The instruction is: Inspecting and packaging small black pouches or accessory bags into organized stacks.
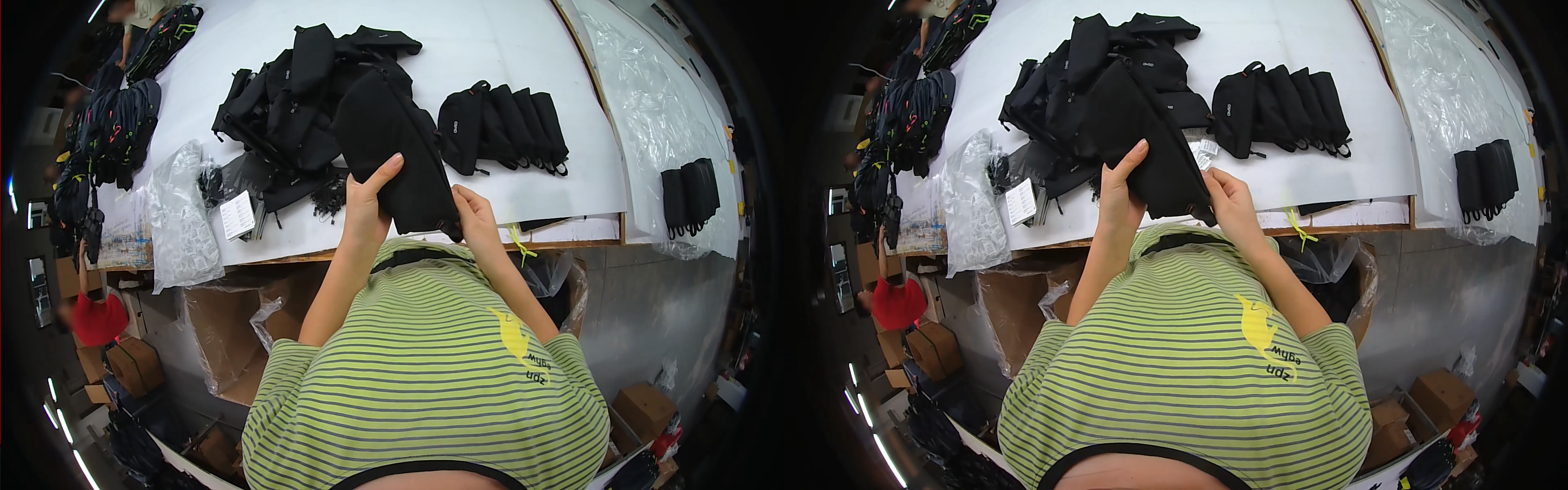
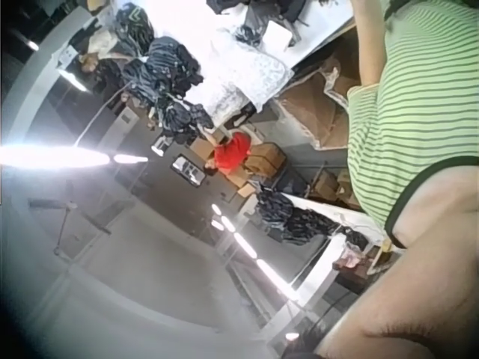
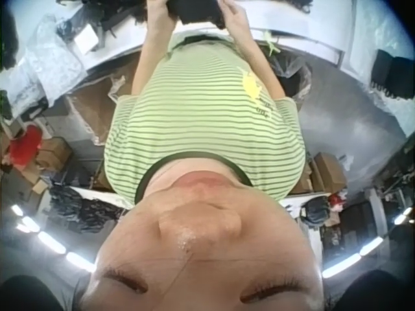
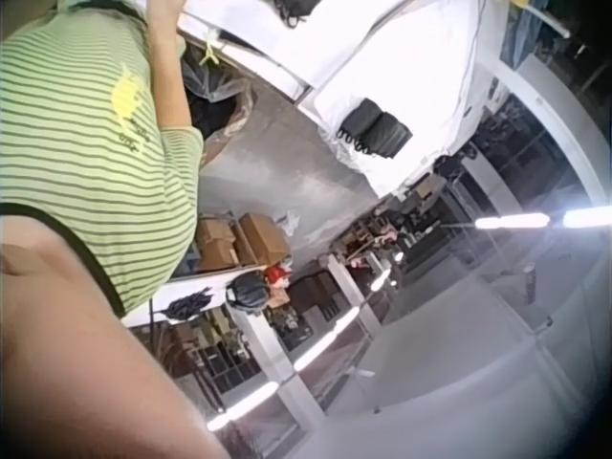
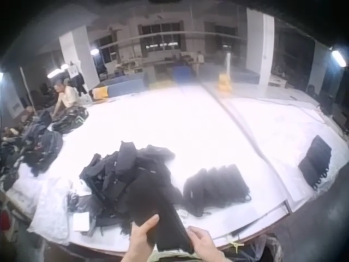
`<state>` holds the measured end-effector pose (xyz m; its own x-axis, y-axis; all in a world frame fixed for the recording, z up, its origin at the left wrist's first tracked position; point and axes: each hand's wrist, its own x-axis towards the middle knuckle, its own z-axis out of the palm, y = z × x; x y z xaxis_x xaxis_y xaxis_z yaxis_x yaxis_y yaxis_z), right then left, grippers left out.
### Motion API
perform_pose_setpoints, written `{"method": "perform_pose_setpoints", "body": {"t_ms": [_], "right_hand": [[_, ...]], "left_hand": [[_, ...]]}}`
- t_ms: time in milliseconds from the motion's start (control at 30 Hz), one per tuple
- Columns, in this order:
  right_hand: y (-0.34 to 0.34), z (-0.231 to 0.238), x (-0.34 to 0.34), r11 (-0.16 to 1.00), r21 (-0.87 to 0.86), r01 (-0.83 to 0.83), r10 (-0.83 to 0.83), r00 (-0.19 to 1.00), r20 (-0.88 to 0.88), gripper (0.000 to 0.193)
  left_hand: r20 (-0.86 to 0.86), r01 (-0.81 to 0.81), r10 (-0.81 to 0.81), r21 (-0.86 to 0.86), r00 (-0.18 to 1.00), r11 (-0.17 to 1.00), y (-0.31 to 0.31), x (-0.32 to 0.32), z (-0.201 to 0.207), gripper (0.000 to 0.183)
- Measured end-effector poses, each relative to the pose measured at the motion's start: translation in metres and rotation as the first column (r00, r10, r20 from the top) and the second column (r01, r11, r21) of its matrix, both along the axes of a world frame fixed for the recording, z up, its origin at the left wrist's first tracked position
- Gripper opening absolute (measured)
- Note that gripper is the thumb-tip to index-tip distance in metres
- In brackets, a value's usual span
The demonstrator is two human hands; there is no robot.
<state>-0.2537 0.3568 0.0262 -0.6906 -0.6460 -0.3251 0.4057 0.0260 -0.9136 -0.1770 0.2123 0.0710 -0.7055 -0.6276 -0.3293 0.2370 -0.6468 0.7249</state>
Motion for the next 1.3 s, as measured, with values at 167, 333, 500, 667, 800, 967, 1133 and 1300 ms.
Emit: {"method": "perform_pose_setpoints", "body": {"t_ms": [167,333,500,667,800,967,1133,1300], "right_hand": [[-0.012,0.034,-0.037,0.973,-0.208,-0.095,0.022,0.945,-0.325,0.027],[-0.03,0.064,-0.044,0.913,-0.387,0.13,-0.251,0.926,-0.281,0.022],[-0.022,0.067,-0.046,0.943,-0.277,0.184,-0.326,0.675,-0.662,0.014],[-0.02,0.065,-0.036,0.959,-0.231,0.164,-0.283,0.585,-0.76,0.01],[-0.01,0.068,-0.013,0.987,-0.094,-0.128,0.008,0.63,-0.777,0.01],[-0.003,0.079,-0.001,0.949,-0.037,-0.313,0.193,0.669,-0.717,0.01],[-0.002,0.077,-0.002,0.927,0.004,-0.375,0.277,0.677,-0.682,0.011],[-0.008,0.079,-0.009,0.999,0.006,0.044,-0.01,0.362,-0.932,0.025]], "left_hand": [[0.045,0.191,-0.189,-0.033,0.981,0.981,-0.004,0.008,0.004,0.048],[0.123,0.412,-0.409,-0.003,0.904,0.911,0.007,0.011,0.021,0.05],[0.157,0.434,-0.427,-0.007,0.89,0.901,0.004,0.013,0.018,0.05],[0.114,0.295,-0.304,0.092,0.946,0.951,0.008,0.007,0.014,0.048],[-0.011,0.227,-0.234,0.299,0.972,0.927,-0.022,0.009,-0.005,0.027],[-0.239,0.279,-0.201,0.363,0.95,0.889,-0.046,0.015,-0.012,0.022],[-0.274,0.26,-0.163,0.37,0.948,0.892,-0.047,0.015,-0.011,0.021],[0.125,-0.027,0.005,0.174,0.992,0.984,-0.037,0.01,0.001,0.03]]}}
